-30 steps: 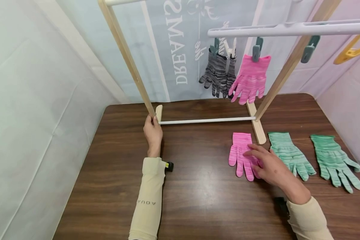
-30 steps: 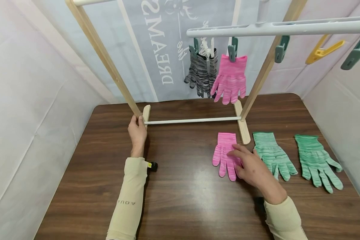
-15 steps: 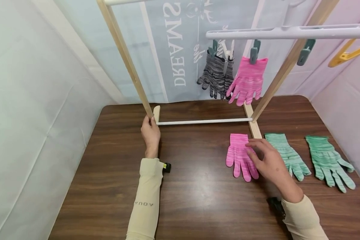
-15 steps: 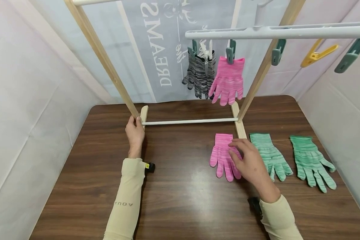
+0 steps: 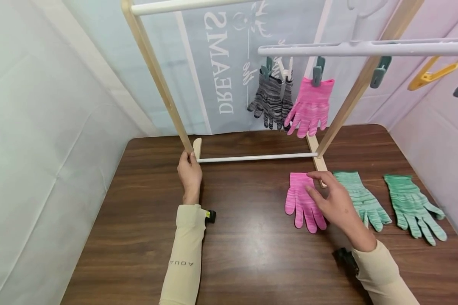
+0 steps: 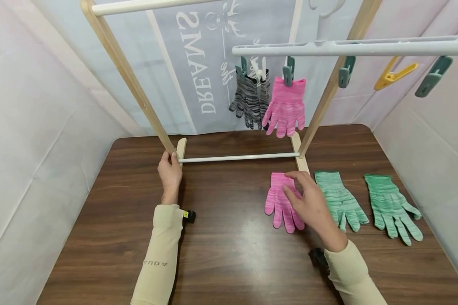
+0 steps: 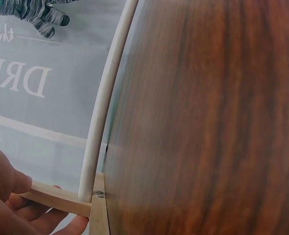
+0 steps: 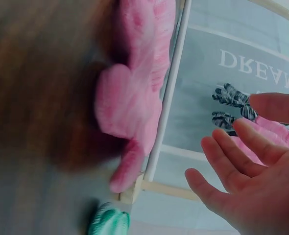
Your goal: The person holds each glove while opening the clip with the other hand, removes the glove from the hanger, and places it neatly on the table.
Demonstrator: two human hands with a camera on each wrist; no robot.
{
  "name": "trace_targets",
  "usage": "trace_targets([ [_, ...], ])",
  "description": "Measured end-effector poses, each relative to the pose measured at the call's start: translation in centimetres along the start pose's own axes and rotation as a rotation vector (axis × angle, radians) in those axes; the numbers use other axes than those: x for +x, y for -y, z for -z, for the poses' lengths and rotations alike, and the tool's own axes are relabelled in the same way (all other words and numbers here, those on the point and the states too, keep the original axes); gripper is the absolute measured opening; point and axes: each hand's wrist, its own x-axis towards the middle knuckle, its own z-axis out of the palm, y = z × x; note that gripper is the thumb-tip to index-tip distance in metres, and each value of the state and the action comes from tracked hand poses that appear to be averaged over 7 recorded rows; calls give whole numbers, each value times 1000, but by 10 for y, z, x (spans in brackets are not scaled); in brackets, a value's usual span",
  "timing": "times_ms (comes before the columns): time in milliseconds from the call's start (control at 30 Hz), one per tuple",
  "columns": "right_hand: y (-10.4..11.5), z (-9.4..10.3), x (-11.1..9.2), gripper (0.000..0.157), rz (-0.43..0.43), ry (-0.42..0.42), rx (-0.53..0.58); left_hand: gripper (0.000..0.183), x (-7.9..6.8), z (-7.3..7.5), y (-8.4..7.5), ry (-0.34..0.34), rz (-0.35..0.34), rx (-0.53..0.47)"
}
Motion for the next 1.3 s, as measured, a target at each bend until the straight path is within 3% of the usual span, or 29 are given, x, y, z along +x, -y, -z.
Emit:
trace_targets([
  [300, 9, 8, 24, 44, -68, -35, 146, 31, -2, -1, 1, -4, 17, 1],
  [600, 9, 21, 36, 57, -133, -67, 186, 31, -6, -2, 0, -19, 21, 17],
  [767, 11, 25, 51, 62, -145, -97, 227, 30, -4, -1, -4, -19, 12, 35],
  [1000, 17, 26, 80, 75, -94, -154, 304, 29, -3, 2, -2, -28, 18, 30],
  [1300, 11, 34, 105, 83, -112, -104, 439, 31, -3, 0, -3, -15, 20, 23],
])
